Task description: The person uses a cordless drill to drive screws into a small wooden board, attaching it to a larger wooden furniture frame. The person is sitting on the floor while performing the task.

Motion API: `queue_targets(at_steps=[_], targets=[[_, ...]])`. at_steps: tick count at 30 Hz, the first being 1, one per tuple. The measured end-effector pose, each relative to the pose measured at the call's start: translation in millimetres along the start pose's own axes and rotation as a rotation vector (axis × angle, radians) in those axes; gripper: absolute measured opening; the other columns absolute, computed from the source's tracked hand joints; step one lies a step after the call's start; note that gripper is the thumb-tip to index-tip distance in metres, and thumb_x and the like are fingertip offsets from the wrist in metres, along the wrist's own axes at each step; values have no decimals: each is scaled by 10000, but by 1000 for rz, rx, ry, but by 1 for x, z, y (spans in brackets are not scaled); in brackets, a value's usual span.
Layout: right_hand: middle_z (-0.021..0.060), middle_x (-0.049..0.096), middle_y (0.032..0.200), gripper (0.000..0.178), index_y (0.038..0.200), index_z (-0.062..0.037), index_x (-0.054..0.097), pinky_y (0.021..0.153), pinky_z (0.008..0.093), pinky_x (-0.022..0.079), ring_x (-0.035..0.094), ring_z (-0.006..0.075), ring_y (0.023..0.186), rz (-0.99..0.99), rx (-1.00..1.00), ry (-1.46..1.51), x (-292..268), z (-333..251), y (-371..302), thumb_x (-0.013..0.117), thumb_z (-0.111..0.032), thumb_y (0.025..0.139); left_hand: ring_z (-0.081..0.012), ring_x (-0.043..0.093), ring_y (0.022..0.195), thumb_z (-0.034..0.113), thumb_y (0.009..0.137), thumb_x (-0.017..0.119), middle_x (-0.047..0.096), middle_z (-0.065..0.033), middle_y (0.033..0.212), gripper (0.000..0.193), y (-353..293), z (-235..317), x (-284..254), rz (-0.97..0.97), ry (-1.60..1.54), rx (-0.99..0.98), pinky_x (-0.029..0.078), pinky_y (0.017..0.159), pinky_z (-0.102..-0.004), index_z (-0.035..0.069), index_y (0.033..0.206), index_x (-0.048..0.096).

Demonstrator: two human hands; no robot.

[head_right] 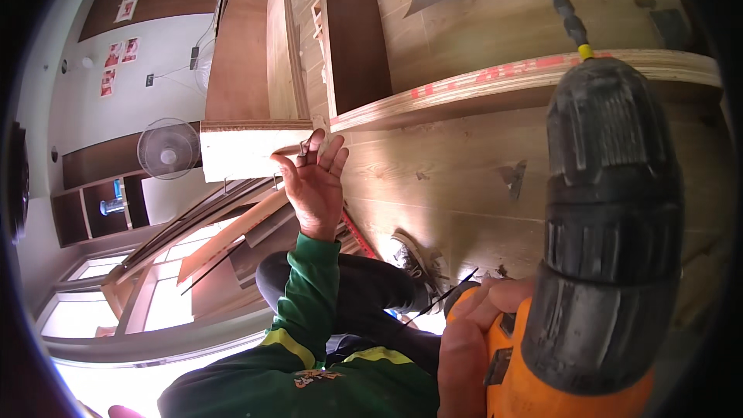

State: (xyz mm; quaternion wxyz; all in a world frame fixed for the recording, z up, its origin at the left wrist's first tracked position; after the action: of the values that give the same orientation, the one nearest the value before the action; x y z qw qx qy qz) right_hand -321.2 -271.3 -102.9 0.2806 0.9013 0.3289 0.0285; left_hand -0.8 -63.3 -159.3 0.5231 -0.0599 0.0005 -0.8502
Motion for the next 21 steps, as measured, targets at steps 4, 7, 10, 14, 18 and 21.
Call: queue_targets(at_steps=[4,7,10,14,18,21], targets=[[93,592,911,463,1256,21,470,780,342,527,584,160,733,415,776,554,29,-13,5,692,4,850,-392,636,1201,722,983,449,598,-131,1347,782,-6,6,-23,19,71,-62,551,993,-472,121,1482,453],[80,589,899,491,1271,9,454,801,340,521,582,153,738,541,942,686,22,-10,3,695,-2,843,-394,637,1198,728,981,442,600,-130,1345,793,-2,8,-20,-2,95,-81,554,988,-474,108,1475,461],[66,590,857,497,1268,2,451,814,349,523,586,155,725,574,1004,753,19,-3,-3,705,-9,840,-344,632,1216,733,971,459,635,-97,1315,785,-3,8,-21,-13,125,-106,545,1004,-458,66,1379,540],[30,591,780,495,1236,-12,467,841,362,525,604,158,714,487,1045,743,12,9,-22,745,-31,827,-336,620,1234,712,987,453,586,-97,1386,783,-10,3,-30,5,193,-233,528,1024,-463,64,1423,509],[-2,588,737,486,1201,-16,488,857,374,525,620,163,716,398,1109,745,8,16,-21,783,-58,817,-306,574,1280,577,1016,545,522,-143,1441,738,-39,24,-38,-165,646,-608,493,1066,-443,26,1496,445],[18,599,803,474,1203,-12,495,857,377,525,621,165,744,381,1077,731,10,13,-18,771,-44,819,-259,562,1278,373,1000,689,509,-150,1444,675,-54,91,-44,-507,1115,-757,475,1083,-398,4,1509,443]])
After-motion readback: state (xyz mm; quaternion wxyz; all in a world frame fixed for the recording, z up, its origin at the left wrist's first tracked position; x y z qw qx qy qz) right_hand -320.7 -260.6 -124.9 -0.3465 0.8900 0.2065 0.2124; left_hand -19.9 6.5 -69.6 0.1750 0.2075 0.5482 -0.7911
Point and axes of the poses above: each hand's wrist, its own y-axis towards the middle knuckle, its own x-axis out of the palm, z = x × y, the point moved 2 cm from there along y, towards the middle knuckle
